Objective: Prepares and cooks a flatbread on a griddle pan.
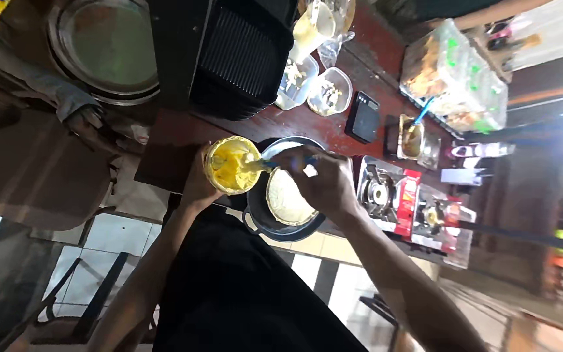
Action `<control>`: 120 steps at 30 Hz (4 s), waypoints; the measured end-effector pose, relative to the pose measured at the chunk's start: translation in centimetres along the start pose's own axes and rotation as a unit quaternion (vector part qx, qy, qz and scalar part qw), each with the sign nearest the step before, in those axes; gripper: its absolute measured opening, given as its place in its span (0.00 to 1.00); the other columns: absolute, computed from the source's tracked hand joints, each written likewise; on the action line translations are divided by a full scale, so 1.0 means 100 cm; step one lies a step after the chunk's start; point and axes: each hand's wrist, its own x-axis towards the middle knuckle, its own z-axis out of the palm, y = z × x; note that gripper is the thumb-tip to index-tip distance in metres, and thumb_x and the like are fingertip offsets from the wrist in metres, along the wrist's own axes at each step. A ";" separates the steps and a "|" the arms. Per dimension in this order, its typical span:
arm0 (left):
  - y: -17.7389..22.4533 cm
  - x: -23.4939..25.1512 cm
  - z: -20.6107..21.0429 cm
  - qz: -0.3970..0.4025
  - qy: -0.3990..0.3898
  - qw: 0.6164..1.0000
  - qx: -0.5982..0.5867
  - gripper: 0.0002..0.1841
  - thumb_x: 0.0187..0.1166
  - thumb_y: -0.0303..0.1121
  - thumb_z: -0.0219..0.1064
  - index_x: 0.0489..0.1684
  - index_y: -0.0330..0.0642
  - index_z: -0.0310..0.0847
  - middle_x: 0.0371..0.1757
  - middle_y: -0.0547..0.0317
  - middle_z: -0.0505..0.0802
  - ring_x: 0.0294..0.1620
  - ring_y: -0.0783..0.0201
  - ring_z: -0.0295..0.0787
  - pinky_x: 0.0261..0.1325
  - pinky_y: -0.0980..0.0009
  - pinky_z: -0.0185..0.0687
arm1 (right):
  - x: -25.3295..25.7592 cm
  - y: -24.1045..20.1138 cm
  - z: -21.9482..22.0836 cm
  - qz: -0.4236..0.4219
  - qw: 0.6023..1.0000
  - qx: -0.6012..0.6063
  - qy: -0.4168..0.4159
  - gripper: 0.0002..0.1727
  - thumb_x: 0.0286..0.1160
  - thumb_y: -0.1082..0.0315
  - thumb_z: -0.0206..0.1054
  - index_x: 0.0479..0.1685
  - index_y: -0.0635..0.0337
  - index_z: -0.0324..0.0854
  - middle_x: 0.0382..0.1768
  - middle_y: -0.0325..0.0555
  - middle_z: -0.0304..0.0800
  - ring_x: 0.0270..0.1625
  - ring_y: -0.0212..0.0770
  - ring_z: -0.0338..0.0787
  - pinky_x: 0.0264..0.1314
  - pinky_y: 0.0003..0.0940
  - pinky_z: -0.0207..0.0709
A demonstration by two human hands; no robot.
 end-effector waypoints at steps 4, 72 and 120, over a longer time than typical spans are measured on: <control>-0.006 0.007 -0.003 0.021 0.004 1.000 -0.018 0.68 0.42 0.40 0.93 0.93 0.48 0.48 0.83 0.54 0.76 0.79 0.65 0.76 0.81 0.61 0.75 | 0.028 -0.006 0.009 -0.095 0.981 0.016 -0.169 0.09 0.82 0.60 0.68 0.48 0.51 0.92 0.45 0.33 0.95 0.49 0.27 0.92 0.57 0.28 0.87; -0.015 0.007 0.003 0.051 0.039 0.993 0.099 0.53 0.62 0.46 0.79 0.93 0.41 0.52 0.83 0.44 0.77 0.81 0.48 0.75 0.83 0.50 0.69 | 0.013 -0.020 0.009 -0.113 0.984 -0.117 -0.067 0.09 0.81 0.66 0.67 0.47 0.58 0.92 0.43 0.45 0.95 0.50 0.40 0.92 0.61 0.38 0.82; -0.013 0.006 0.010 0.069 0.076 0.980 0.171 0.45 0.65 0.51 0.78 0.84 0.37 0.67 0.78 0.45 0.83 0.80 0.50 0.77 0.84 0.55 0.66 | -0.004 -0.002 0.017 -0.129 0.985 -0.031 -0.110 0.09 0.82 0.64 0.67 0.48 0.55 0.92 0.43 0.40 0.96 0.49 0.36 0.92 0.60 0.34 0.81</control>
